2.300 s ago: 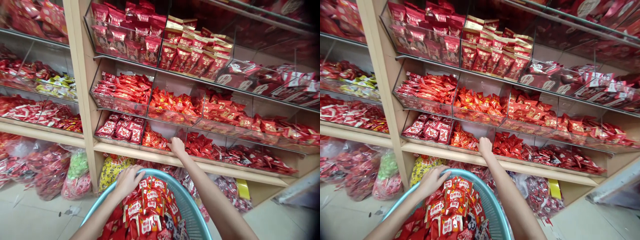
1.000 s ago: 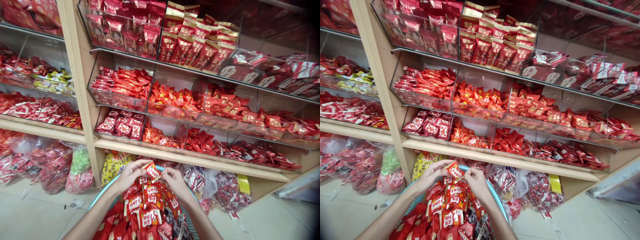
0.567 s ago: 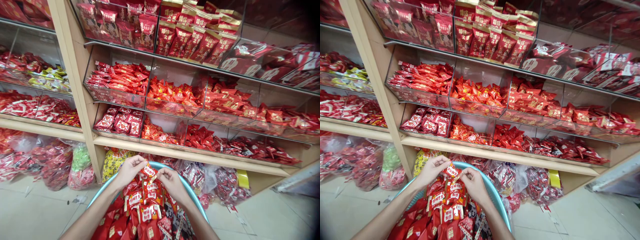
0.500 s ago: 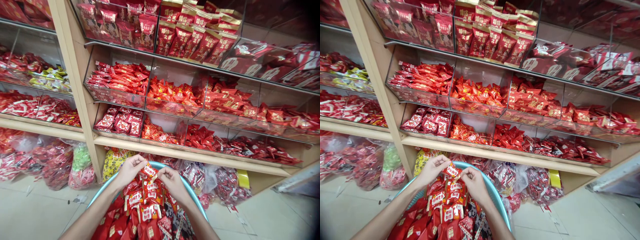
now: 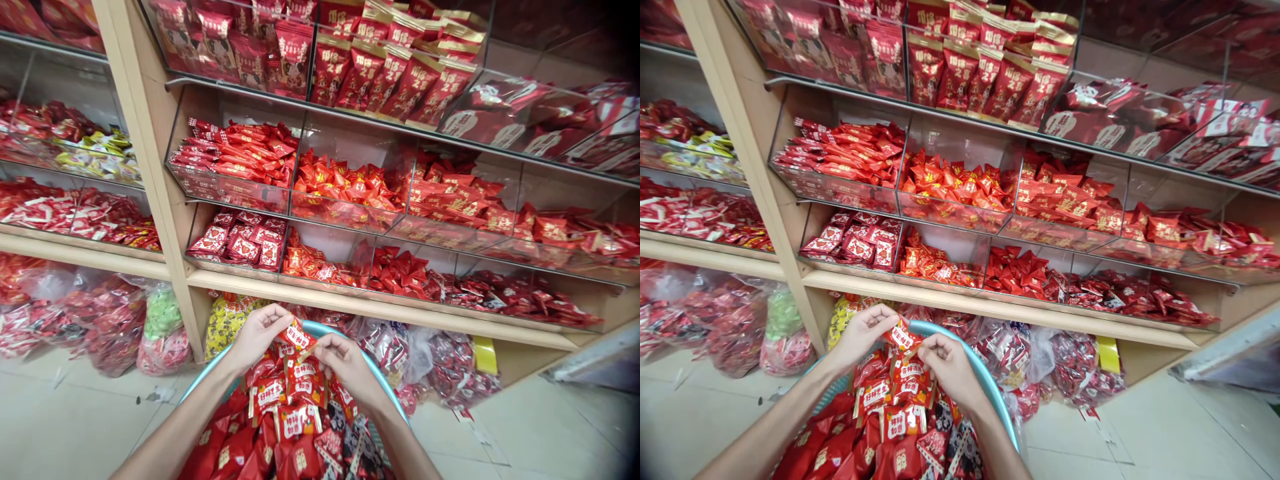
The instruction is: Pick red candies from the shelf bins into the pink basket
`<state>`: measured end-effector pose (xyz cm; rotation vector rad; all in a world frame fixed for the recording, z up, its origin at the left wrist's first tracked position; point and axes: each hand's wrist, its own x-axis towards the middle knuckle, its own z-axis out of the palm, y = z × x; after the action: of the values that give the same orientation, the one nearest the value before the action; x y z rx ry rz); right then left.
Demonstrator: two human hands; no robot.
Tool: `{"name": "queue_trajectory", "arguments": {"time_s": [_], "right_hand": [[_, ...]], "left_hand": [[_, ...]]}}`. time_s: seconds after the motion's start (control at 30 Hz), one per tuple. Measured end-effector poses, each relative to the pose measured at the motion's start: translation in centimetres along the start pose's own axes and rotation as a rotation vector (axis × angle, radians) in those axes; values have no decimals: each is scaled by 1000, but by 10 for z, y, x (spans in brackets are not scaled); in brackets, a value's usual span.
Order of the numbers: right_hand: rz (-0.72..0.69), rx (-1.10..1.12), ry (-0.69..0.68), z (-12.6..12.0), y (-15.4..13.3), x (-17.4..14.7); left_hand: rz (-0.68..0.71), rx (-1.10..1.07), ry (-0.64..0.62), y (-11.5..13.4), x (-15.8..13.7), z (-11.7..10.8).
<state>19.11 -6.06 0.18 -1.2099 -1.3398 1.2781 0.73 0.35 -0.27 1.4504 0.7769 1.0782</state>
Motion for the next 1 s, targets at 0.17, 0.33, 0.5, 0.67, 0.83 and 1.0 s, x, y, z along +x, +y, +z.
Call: {"name": "queue_trajectory", "arguments": {"time_s": [0.17,0.33,0.5,0.67,0.83,1.0], "right_hand": [[-57,54,-60,9,-3,-1],[-71,97,-62,19,-2,0],[18,317,67,11,-1,2],[15,362,37,6,0,3],[-39,166,-5,2,2,3],[-42,121,35,-1,6,6]], "left_hand": [[79,82,-79,3,-1,2],[80,81,-122,8,-6,12],[-25,-31,-183,4,-6,13],[-80,-44,-241,2,-7,15],[-116,27,-276,3,-7,12],[-168,131,-233,12,-4,-14]]}}
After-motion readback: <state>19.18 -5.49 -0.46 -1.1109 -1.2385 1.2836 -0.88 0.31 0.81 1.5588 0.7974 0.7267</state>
